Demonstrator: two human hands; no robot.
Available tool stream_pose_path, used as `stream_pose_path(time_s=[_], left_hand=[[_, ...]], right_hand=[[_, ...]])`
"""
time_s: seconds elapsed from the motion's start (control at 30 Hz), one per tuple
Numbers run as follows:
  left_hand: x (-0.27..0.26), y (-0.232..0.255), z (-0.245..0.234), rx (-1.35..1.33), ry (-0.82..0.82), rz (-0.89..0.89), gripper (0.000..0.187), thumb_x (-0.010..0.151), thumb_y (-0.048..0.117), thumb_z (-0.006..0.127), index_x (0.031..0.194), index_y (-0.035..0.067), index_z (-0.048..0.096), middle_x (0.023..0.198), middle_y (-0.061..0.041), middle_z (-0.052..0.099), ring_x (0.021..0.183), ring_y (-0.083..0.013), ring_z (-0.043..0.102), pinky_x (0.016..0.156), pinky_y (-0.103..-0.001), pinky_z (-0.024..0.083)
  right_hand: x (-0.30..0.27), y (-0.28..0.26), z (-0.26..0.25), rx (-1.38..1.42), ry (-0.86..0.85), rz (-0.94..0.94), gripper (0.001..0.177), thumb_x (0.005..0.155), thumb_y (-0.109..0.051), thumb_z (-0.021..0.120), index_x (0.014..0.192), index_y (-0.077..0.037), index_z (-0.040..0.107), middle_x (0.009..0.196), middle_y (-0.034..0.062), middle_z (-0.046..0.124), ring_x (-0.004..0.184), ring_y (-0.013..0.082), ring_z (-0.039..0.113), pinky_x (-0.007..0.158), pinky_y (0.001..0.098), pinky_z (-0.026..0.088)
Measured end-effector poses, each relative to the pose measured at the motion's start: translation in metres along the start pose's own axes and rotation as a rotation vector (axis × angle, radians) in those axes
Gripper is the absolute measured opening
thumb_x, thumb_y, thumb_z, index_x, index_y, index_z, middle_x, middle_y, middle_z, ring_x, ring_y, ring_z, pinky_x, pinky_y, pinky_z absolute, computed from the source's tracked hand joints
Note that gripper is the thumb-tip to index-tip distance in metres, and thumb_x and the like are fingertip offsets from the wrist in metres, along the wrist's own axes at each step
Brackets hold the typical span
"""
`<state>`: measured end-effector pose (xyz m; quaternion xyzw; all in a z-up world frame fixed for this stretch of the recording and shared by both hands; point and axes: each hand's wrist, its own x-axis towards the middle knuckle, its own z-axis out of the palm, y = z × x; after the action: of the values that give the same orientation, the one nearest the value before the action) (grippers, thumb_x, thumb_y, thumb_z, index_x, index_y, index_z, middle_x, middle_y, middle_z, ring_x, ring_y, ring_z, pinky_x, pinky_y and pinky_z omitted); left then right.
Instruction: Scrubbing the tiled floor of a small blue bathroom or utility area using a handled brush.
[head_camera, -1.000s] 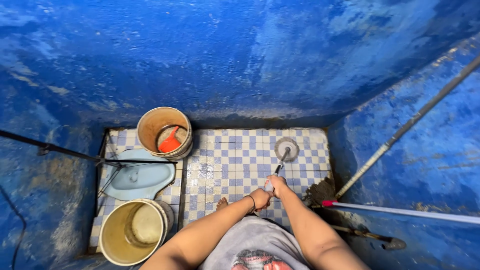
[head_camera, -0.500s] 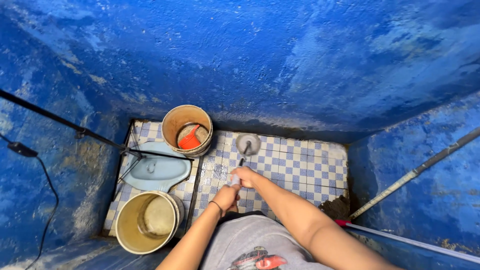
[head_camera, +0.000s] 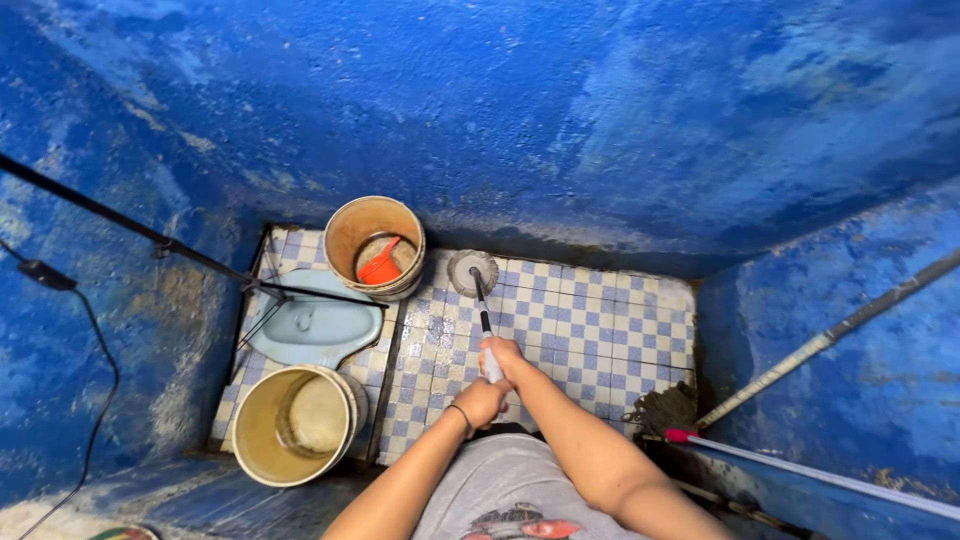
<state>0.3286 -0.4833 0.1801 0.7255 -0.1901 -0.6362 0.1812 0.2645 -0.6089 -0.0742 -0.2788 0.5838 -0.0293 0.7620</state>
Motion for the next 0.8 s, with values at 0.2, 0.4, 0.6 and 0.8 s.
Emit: stream_pose_path(time_s=[0.2, 0.4, 0.6, 0.8], left_hand=[[0.091, -0.029, 0.078, -0.507, -0.291, 0.072, 0.029, 0.093, 0.039, 0.061, 0.089, 0.01, 0.059, 0.068, -0.003, 0.06, 0.046, -0.0112, 0.038, 0.038, -0.029, 0.025], [0.087, -0.004, 0.126, -0.471, -0.27, 0.055, 0.031, 0.093, 0.038, 0.06, 0.088, 0.008, 0.057, 0.068, -0.003, 0.055, 0.046, -0.0129, 0.038, 0.039, -0.03, 0.03], [0.068, 0.019, 0.154, -0.539, -0.319, 0.025, 0.019, 0.093, 0.036, 0.058, 0.09, 0.017, 0.058, 0.072, -0.001, 0.059, 0.048, -0.0092, 0.035, 0.045, -0.027, 0.027], [0.059, 0.008, 0.197, -0.544, -0.319, 0.091, 0.031, 0.092, 0.041, 0.06, 0.098, 0.012, 0.066, 0.072, 0.0, 0.059, 0.048, -0.0077, 0.034, 0.043, -0.026, 0.026]], right_hand=[[-0.003, -0.002, -0.069, 0.042, -0.047, -0.002, 0.018, 0.082, -0.016, 0.072, 0.078, -0.003, 0.06, 0.062, 0.0087, 0.06, 0.047, 0.0207, 0.055, 0.045, 0.0365, 0.048], [-0.042, -0.019, -0.107, -0.019, 0.063, -0.026, 0.014, 0.079, -0.014, 0.071, 0.084, -0.002, 0.067, 0.064, 0.0109, 0.063, 0.049, 0.0209, 0.056, 0.046, 0.0375, 0.047], [-0.015, -0.012, -0.159, -0.073, 0.058, -0.09, 0.019, 0.08, -0.013, 0.07, 0.09, 0.003, 0.065, 0.069, 0.0144, 0.068, 0.054, 0.0246, 0.063, 0.051, 0.0396, 0.053], [-0.032, 0.01, -0.202, -0.073, 0.054, -0.154, 0.019, 0.078, -0.013, 0.073, 0.09, 0.001, 0.068, 0.071, 0.0142, 0.069, 0.056, 0.0257, 0.065, 0.052, 0.0406, 0.054]])
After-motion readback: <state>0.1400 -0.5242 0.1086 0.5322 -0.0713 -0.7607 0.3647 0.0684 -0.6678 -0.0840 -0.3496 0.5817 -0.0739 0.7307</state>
